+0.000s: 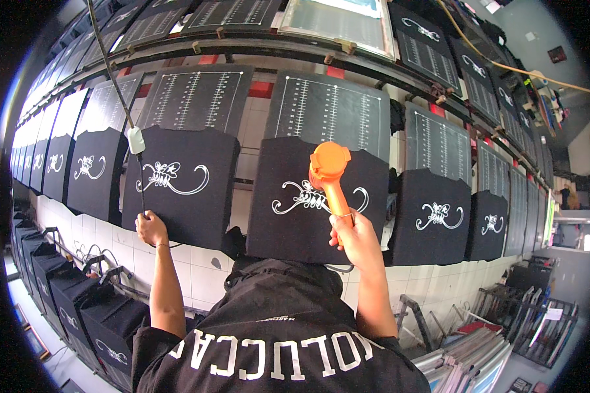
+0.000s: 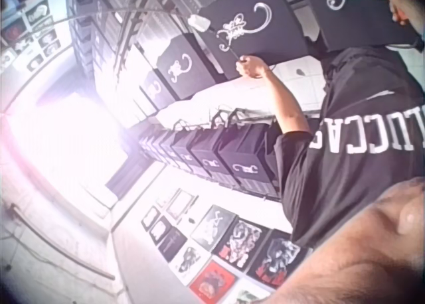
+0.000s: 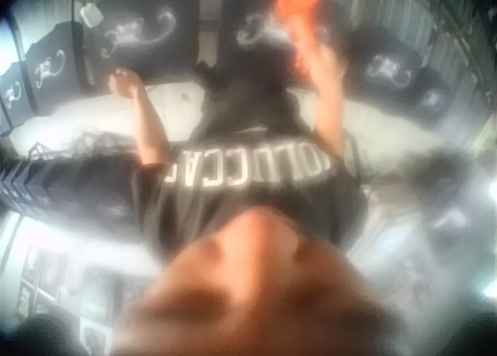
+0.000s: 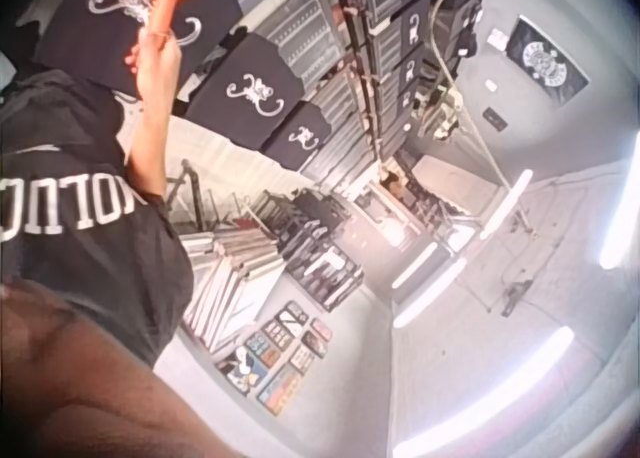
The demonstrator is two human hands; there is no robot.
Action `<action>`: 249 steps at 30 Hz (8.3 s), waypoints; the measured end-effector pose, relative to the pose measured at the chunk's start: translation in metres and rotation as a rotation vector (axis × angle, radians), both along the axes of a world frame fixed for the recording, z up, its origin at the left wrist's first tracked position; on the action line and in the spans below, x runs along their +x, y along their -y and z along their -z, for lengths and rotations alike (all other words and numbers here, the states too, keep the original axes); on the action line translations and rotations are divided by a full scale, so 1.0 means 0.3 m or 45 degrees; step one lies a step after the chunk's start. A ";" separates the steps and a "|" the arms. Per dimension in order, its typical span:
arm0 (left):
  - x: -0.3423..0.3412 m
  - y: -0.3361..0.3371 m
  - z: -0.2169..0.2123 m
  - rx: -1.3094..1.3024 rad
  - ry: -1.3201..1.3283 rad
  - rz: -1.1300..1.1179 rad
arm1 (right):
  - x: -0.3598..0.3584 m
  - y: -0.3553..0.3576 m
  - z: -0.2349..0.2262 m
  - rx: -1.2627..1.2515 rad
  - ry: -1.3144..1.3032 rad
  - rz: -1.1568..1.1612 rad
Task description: The person uses a heat gun to dry ink on black t-shirts mounted on printing pallets, moving from one pallet to the next along two parallel rows. They occasionally touch the printed designs to check if the ink is dry.
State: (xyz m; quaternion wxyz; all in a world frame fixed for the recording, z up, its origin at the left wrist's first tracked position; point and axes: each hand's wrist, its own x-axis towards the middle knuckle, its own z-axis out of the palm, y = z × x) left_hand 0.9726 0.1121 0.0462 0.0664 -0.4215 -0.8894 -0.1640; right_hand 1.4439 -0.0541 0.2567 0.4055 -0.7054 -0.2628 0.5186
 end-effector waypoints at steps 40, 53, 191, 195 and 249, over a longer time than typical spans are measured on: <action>-0.018 0.007 0.018 -0.019 -0.007 0.037 | 0.004 0.111 -0.004 -0.036 -0.113 0.161; -0.029 0.021 0.002 -0.019 -0.046 0.246 | -0.156 -0.071 0.006 0.053 -0.198 0.006; -1.200 -0.712 -0.005 -0.141 0.070 -0.283 | -1.147 -0.562 0.013 0.073 -0.018 0.323; -1.198 -0.709 -0.004 -0.139 0.069 -0.283 | -1.126 -0.542 0.017 0.059 -0.006 0.346; -1.185 -0.706 -0.030 -0.163 0.098 -0.286 | -1.293 -0.517 -0.032 -0.102 -0.210 0.026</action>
